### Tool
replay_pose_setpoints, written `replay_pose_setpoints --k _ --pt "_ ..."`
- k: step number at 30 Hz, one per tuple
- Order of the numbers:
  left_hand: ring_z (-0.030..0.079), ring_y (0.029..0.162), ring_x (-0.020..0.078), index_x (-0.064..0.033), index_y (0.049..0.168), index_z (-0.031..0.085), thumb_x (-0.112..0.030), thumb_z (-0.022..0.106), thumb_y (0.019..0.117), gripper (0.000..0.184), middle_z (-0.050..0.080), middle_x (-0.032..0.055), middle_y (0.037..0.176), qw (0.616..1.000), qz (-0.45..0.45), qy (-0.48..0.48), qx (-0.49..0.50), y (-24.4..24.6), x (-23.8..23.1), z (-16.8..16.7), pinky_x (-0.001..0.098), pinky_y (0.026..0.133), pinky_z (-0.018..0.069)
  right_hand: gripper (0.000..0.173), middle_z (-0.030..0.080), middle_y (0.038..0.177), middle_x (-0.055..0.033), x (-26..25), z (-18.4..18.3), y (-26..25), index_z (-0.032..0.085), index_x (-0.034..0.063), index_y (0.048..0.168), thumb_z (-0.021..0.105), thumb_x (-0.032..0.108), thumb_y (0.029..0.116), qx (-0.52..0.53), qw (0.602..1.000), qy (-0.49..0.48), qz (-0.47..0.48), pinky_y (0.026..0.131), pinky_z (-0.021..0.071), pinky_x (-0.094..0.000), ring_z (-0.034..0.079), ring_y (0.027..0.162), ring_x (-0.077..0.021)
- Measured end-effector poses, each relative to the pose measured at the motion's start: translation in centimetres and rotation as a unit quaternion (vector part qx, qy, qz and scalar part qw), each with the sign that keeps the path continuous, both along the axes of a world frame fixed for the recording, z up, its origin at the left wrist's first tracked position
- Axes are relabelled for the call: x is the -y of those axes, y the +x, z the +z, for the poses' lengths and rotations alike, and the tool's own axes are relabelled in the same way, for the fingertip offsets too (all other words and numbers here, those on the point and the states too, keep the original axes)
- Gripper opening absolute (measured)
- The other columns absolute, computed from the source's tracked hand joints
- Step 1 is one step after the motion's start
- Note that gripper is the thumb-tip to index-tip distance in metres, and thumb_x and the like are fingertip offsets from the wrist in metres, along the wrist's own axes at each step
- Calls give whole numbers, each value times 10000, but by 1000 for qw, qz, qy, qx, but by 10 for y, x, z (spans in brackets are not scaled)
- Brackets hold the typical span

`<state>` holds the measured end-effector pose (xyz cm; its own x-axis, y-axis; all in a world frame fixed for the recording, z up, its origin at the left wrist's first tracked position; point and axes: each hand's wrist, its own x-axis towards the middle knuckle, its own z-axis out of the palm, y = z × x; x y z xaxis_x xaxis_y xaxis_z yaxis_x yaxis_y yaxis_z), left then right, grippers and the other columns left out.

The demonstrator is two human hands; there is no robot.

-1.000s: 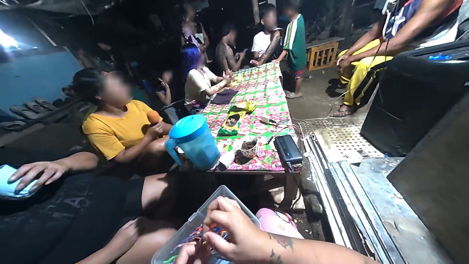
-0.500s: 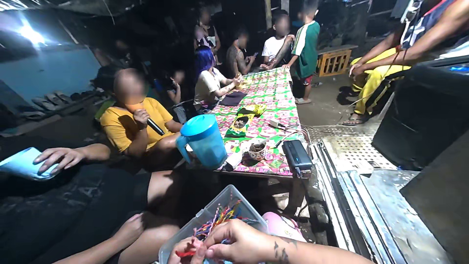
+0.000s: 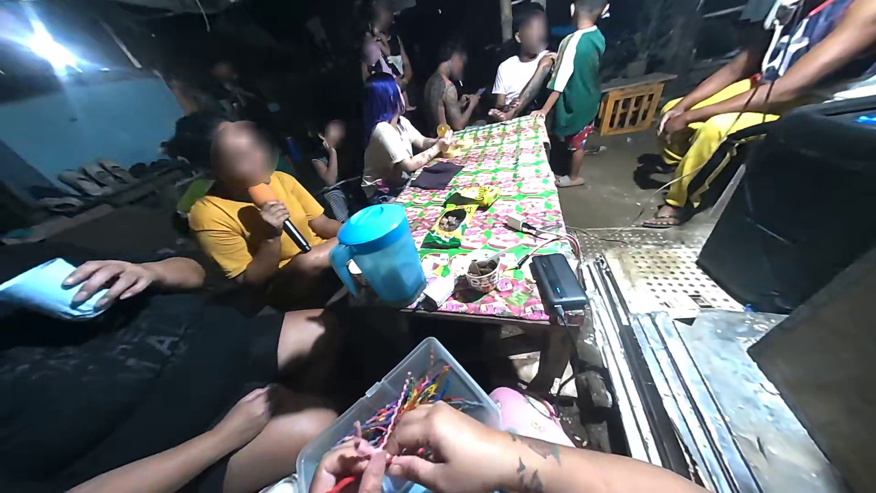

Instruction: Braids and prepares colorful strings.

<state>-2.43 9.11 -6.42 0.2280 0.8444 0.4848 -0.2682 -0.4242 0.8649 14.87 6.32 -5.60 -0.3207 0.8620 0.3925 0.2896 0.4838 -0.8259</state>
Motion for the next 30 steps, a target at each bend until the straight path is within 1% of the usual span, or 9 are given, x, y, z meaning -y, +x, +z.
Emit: replay_pose_setpoints --k 3,6,11,17,20,24,26,29,30 --pt "660 886 -29 -245 970 648 41 660 893 297 699 -162 955 1000 9 0 -3 1 0 2 184 809 574 280 733 1102 -211 1 -1 1 740 -58 1099 533 122 1044 14 1000 6 0 1010 494 -510 688 1098 -327" --pt "662 900 -32 -256 1000 674 28 689 884 307 705 -178 965 1000 -18 -2 -17 1 -1 -1 185 829 572 170 747 961 -193 -1 0 -1 765 -59 978 671 82 957 -27 999 -10 -39 912 548 -450 716 964 -283" --pt "657 871 -25 -211 974 685 70 707 832 315 694 -158 932 998 -23 -21 -47 6 1 -1 192 803 581 152 672 873 -161 -4 3 0 683 -75 849 760 55 867 -76 993 -61 -72 793 525 -356 643 856 -202" --pt "666 887 -26 -193 953 705 51 708 846 267 708 -140 944 998 55 11 18 9 1 5 176 804 581 229 744 1057 -126 -7 -6 1 758 3 1052 601 164 1009 -11 999 22 -44 950 545 -393 699 1029 -197" --pt "659 878 -20 -152 933 678 32 712 845 206 696 -113 946 999 51 12 4 7 0 0 179 794 575 158 752 944 -68 -11 -9 -2 786 40 931 707 176 929 -22 998 19 -65 888 566 -319 702 954 -129" --pt "646 815 -13 -69 945 647 66 703 836 182 674 -78 904 999 14 -21 -41 2 5 1 182 742 570 168 679 842 -27 -13 -8 -8 707 26 794 782 170 836 -64 995 -32 -73 768 531 -213 635 835 -35" --pt "647 815 -17 -57 930 648 59 705 838 158 675 -70 909 998 43 -18 -45 0 6 2 178 745 571 189 688 885 -50 -14 -8 -10 720 16 856 760 200 878 -50 997 -39 -53 789 537 -231 644 857 -56" --pt "652 836 -13 -77 935 642 47 702 850 161 675 -72 925 996 81 5 -27 -6 4 1 178 758 577 258 721 1045 -119 -14 -9 -9 753 5 1052 622 222 1006 -3 999 -34 8 930 550 -343 680 1011 -163" --pt "652 823 2 -77 918 637 50 697 848 157 671 -57 906 996 85 6 -23 -8 3 2 186 746 575 264 729 1042 -119 -14 -9 -10 765 11 1050 608 219 1012 2 1000 -28 12 946 536 -370 676 1031 -182"
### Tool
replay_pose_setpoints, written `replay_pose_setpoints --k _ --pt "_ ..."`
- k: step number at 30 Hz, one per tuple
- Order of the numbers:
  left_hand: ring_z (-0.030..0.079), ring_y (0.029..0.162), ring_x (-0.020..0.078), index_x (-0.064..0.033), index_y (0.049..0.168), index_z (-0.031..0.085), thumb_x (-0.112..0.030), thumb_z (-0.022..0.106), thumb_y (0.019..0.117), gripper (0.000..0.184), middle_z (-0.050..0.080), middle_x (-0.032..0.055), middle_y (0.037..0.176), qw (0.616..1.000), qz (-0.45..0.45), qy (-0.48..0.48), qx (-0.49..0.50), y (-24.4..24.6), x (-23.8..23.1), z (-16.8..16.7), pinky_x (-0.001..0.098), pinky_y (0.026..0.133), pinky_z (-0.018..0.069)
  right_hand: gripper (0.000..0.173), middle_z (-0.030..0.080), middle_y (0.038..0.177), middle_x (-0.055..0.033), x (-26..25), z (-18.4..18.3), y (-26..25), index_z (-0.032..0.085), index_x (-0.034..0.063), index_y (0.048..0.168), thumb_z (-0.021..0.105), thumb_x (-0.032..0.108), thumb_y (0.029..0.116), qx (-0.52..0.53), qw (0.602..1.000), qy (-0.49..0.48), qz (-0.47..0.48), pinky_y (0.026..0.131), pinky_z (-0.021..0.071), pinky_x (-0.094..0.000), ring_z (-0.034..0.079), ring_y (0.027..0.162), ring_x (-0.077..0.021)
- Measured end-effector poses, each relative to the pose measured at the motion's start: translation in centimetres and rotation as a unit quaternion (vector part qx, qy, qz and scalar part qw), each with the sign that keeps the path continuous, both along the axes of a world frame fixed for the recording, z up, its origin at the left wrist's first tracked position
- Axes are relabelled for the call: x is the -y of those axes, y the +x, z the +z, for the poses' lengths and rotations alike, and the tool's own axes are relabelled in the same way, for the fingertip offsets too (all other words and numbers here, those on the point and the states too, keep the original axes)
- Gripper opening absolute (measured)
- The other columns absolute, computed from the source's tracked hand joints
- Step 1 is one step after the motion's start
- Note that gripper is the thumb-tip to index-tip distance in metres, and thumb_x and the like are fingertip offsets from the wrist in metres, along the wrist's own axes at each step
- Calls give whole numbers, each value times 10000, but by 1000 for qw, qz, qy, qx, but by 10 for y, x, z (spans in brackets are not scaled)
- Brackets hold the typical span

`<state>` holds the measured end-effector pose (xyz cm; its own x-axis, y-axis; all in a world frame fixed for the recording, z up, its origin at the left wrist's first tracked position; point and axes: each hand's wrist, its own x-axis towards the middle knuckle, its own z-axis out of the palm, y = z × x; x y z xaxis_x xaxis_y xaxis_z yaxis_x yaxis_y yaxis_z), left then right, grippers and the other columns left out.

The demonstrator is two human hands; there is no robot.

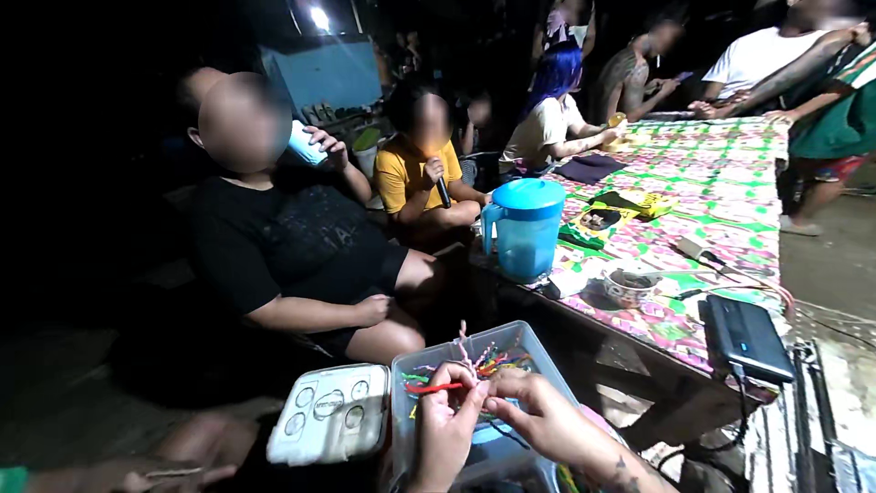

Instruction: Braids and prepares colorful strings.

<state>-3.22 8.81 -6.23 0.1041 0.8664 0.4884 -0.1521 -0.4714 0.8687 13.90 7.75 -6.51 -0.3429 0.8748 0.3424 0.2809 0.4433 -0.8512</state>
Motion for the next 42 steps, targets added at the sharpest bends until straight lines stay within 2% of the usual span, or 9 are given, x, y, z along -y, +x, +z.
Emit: replay_pose_setpoints --k 6,9,12,17,22,27,33,38,42 --pt "624 761 -34 -41 899 642 58 691 814 139 655 -70 854 998 -22 -20 -54 2 7 1 147 695 545 166 662 824 -41 3 3 -6 720 36 794 780 187 832 -36 995 -12 -92 766 514 -265 623 840 -91" --pt "602 702 -29 -37 870 627 57 691 819 124 642 -47 819 997 -14 -27 -67 3 8 3 139 640 526 193 667 877 -63 3 1 -5 728 29 866 749 220 873 -9 997 -3 -73 787 534 -308 636 869 -126" --pt "611 697 -17 -41 884 619 73 677 828 139 650 -41 821 999 -3 -15 -49 2 5 3 148 634 534 279 719 1101 -109 4 -4 -1 759 32 1063 610 261 1002 27 999 24 -9 956 516 -500 666 1085 -233" --pt "604 697 -24 -40 896 631 49 682 828 123 648 -48 842 997 -34 -19 -63 5 1 0 151 632 533 198 725 930 -73 7 -6 3 781 37 912 665 195 944 3 998 42 -49 856 556 -325 678 936 -139" --pt "624 765 -12 -24 883 643 41 700 834 100 655 -19 893 995 -62 -4 -72 13 2 -4 153 683 545 219 663 789 -33 10 -1 7 736 48 784 794 253 837 -1 993 8 -115 725 513 -265 620 794 -83" --pt "640 819 -1 -75 910 632 22 696 867 124 658 -36 931 998 -29 45 -21 13 -6 -7 163 710 564 272 723 1027 -92 11 -2 14 763 24 1044 593 235 1022 2 999 10 -33 922 542 -302 671 1009 -124" --pt "634 776 2 -52 894 630 36 706 844 127 647 -33 863 996 -55 10 -64 15 0 -4 165 696 557 138 693 843 -45 11 3 11 769 45 836 744 176 875 -25 994 -3 -108 788 527 -247 640 858 -76" --pt "640 813 -4 4 1077 635 38 679 868 216 668 -25 924 993 -55 19 -103 7 2 -1 159 747 555 157 676 815 -16 10 3 5 750 48 783 783 190 840 -38 992 -12 -116 771 502 -204 616 842 -26" --pt "666 899 10 9 1007 711 -8 682 898 114 692 1 974 989 -37 38 -134 -1 4 0 175 828 576 152 693 844 -62 7 2 -1 738 17 802 785 157 833 -52 994 7 -95 793 520 -255 637 866 -84"
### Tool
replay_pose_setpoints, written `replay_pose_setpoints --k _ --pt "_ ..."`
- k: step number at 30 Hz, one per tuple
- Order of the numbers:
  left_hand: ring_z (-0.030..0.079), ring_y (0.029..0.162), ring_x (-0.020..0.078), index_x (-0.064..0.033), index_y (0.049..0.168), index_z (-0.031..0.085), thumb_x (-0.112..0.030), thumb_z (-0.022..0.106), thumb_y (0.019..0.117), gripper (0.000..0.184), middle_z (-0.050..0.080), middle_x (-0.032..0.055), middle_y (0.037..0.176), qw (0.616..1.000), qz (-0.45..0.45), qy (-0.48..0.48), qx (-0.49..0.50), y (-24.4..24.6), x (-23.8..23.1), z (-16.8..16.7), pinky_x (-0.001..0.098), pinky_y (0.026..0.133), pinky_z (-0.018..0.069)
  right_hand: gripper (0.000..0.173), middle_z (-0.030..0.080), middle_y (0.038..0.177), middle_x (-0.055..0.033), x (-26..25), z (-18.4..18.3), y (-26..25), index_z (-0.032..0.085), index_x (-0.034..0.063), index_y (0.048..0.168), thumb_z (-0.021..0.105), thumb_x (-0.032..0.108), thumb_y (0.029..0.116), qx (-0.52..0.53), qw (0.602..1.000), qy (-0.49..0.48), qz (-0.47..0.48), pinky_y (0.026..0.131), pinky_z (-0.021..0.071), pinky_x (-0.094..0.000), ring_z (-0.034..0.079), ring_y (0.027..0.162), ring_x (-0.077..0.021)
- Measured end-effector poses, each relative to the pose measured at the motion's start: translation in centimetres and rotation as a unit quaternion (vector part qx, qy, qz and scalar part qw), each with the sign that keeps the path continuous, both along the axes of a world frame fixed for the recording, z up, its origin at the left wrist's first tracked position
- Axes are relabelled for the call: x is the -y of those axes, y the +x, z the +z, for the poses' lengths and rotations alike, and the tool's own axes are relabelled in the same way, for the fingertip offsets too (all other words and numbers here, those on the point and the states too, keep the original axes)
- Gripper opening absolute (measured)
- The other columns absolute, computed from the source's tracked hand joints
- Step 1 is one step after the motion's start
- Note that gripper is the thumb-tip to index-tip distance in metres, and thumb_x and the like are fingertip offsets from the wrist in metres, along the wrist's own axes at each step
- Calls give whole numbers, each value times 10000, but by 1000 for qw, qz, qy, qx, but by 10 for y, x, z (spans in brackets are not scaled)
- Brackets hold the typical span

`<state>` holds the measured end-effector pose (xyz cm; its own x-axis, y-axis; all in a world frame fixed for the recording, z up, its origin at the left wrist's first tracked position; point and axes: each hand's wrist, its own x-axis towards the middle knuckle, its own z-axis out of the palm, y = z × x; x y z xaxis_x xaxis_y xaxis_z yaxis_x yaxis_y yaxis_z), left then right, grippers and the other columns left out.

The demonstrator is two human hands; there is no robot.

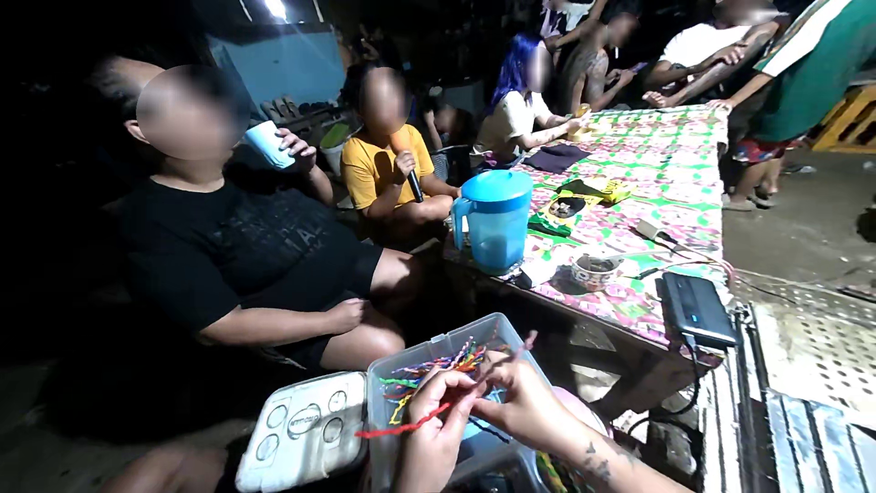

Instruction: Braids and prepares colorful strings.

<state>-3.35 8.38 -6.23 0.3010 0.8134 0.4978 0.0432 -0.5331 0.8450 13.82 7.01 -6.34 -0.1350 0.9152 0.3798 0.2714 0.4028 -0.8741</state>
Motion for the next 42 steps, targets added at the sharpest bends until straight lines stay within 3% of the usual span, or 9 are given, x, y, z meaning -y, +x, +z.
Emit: replay_pose_setpoints --k 5,12,17,21,25,28,35,39,42 --pt "632 759 -29 -173 1063 638 19 514 989 239 685 -121 933 982 3 -117 151 -2 9 8 157 670 550 179 662 869 -90 -1 3 -1 722 -6 872 769 165 892 -11 998 -25 65 807 504 -280 614 882 -133" --pt "640 735 12 -140 1058 548 -48 340 1064 227 677 -47 928 944 105 -83 302 -5 -6 15 142 619 530 189 651 925 -76 -7 4 4 722 9 930 691 194 957 -39 997 -70 19 804 518 -275 618 881 -111" --pt "572 605 -4 -121 1038 504 -66 319 1073 196 613 -65 790 921 150 -122 338 1 -14 19 132 561 497 87 649 883 34 -12 0 4 690 73 910 642 134 952 -247 963 -61 -93 736 550 -218 628 790 -27" --pt "578 643 2 -91 1023 569 -30 437 1022 145 628 -59 795 950 118 -140 253 6 -11 13 158 598 500 135 675 851 29 -16 2 4 655 114 928 547 106 1009 -403 905 -87 -106 658 530 -198 608 705 -33" --pt "639 742 -1 -37 1025 620 33 615 926 121 680 -52 866 975 43 -143 164 14 1 6 189 683 555 103 707 833 65 -7 -1 -7 730 106 929 633 82 955 -305 943 -132 -31 672 541 -195 633 714 -7" --pt "650 732 14 -44 1010 534 54 695 885 226 660 -37 847 980 22 -118 159 12 2 4 199 685 574 109 724 860 60 -3 -4 -14 778 99 934 675 65 924 -279 951 -131 9 722 568 -194 662 766 -10" --pt "647 702 39 -35 1059 476 114 641 859 299 643 -19 847 968 42 -185 165 -5 0 6 218 653 571 135 713 896 42 -8 4 -24 792 105 938 657 102 945 -300 931 -200 53 666 542 -190 631 736 -17" --pt "641 744 28 34 1116 527 50 675 882 278 651 11 874 991 75 -74 80 -17 1 3 208 694 562 158 694 816 13 -27 17 -28 715 85 961 577 146 1010 -291 901 -306 99 685 552 -257 646 726 -70" --pt "620 739 18 56 1122 562 8 664 906 244 639 29 867 996 82 -31 15 -21 2 -1 187 695 544 239 632 800 26 -57 38 -32 670 79 1038 479 218 1070 -297 908 -286 72 617 507 -238 580 666 -66"
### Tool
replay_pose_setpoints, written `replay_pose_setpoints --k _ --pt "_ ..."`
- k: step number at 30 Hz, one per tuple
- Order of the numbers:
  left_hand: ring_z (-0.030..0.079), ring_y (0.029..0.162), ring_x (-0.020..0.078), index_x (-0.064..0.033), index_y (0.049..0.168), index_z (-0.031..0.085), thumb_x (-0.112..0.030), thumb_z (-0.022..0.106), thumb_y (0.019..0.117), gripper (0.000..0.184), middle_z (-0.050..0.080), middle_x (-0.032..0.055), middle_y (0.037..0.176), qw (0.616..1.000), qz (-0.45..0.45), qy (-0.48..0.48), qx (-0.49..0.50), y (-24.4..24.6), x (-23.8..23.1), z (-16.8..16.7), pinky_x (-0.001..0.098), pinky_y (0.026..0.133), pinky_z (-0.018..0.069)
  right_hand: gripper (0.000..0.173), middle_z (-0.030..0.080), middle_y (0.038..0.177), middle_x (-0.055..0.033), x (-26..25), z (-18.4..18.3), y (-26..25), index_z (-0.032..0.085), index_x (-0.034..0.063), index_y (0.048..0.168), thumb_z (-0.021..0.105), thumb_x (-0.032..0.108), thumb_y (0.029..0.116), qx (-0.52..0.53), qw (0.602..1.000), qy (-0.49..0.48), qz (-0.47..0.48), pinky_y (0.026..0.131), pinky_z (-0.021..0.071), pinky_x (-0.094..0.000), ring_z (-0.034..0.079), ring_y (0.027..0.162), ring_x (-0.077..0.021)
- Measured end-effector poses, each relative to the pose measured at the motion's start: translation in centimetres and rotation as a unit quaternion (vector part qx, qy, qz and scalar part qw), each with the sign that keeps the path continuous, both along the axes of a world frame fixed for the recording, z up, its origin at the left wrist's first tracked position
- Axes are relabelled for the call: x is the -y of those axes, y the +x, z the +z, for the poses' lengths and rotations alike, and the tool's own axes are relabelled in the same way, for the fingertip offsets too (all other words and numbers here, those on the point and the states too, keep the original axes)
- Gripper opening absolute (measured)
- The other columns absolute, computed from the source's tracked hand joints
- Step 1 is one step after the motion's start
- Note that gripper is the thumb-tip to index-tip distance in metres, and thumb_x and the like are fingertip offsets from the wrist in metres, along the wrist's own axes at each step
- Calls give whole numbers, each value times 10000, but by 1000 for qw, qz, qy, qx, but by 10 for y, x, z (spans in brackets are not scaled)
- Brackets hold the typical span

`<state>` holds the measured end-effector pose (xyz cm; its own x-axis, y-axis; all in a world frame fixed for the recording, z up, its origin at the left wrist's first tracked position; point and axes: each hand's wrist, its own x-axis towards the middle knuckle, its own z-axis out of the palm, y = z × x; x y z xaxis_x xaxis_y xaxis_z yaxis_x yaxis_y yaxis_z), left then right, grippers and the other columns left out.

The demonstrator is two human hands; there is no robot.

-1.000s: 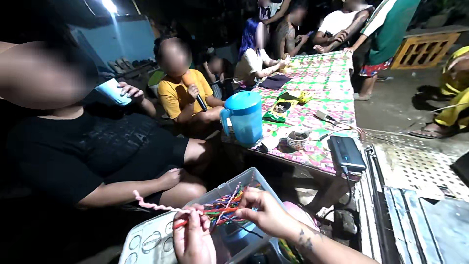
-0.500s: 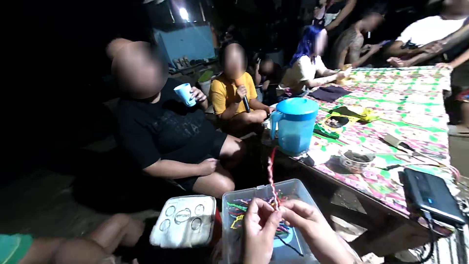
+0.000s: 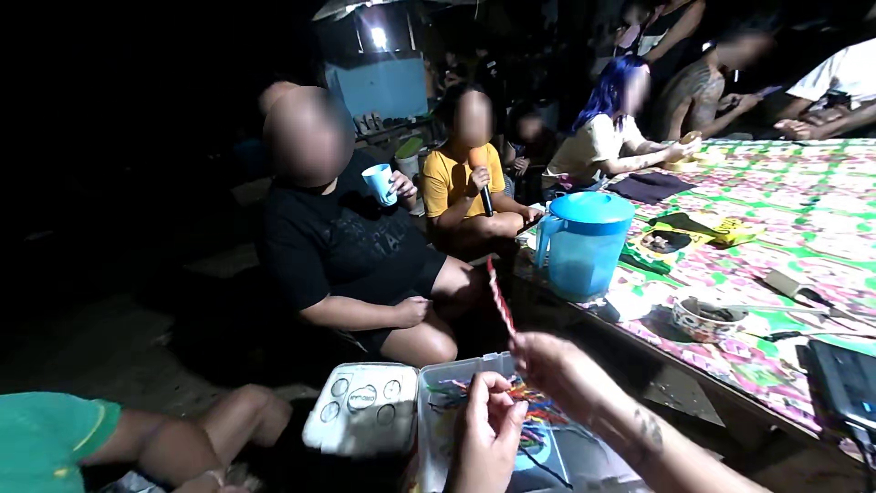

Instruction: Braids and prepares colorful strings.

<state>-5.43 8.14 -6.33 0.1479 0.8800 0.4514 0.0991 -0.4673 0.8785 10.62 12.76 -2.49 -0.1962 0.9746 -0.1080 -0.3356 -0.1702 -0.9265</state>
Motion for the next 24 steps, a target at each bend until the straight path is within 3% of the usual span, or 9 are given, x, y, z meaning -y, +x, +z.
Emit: replay_pose_setpoints --k 4,7,11,13,15,17,20,22,24 --pt "628 721 34 25 1024 664 -66 661 934 128 668 54 859 996 -11 3 -89 -4 2 -3 188 690 544 295 565 728 47 -39 61 -1 620 110 1000 397 272 1106 -54 997 48 -36 496 414 -183 489 553 -31" --pt "666 764 58 36 985 696 -40 654 901 121 701 84 867 992 11 21 -127 -4 7 2 213 735 563 245 621 804 21 -33 109 3 655 90 1024 459 224 1084 -72 978 181 -72 613 499 -199 567 653 -48" --pt "621 708 39 47 979 687 -19 652 905 104 677 89 843 990 32 79 -115 -7 5 1 173 677 533 209 689 941 32 1 163 22 683 105 1087 494 196 1079 -17 850 493 -185 811 583 -259 663 834 -71" --pt "617 724 22 33 976 675 -32 639 921 93 674 78 852 989 23 104 -100 -10 6 2 154 678 525 210 702 959 44 16 175 32 651 119 1117 455 187 1085 -8 798 558 -226 829 608 -296 694 856 -90" --pt "599 740 14 52 995 656 -44 636 923 122 653 81 852 989 -30 131 -65 -13 13 8 144 684 503 196 679 972 75 29 153 37 639 151 1118 462 233 1094 55 784 575 -226 809 591 -259 668 863 -48" --pt "606 800 -15 4 1023 625 -193 607 1015 198 646 45 894 975 -126 181 -18 -16 20 7 132 732 512 205 698 947 61 35 81 40 691 128 1034 522 239 1066 218 774 568 -176 822 576 -235 664 887 -24" --pt "647 854 93 -8 951 640 -227 567 1017 239 664 88 877 950 -205 237 -8 -7 23 8 218 818 535 174 733 938 -130 44 -38 47 743 61 1000 617 181 986 543 686 483 32 803 599 -494 722 918 -308" --pt "680 962 201 29 1013 707 -193 636 968 237 704 161 989 959 -161 201 -117 -3 22 8 328 890 560 310 699 1174 -253 48 -62 57 686 -5 1241 618 190 1010 622 693 332 155 946 518 -626 661 1126 -461" --pt "655 1125 298 -25 1161 709 -243 689 959 298 668 179 1202 937 -110 75 -323 0 19 9 460 966 545 288 701 1136 -222 54 -56 67 692 23 1203 674 194 972 630 686 346 111 892 554 -596 675 1081 -438"
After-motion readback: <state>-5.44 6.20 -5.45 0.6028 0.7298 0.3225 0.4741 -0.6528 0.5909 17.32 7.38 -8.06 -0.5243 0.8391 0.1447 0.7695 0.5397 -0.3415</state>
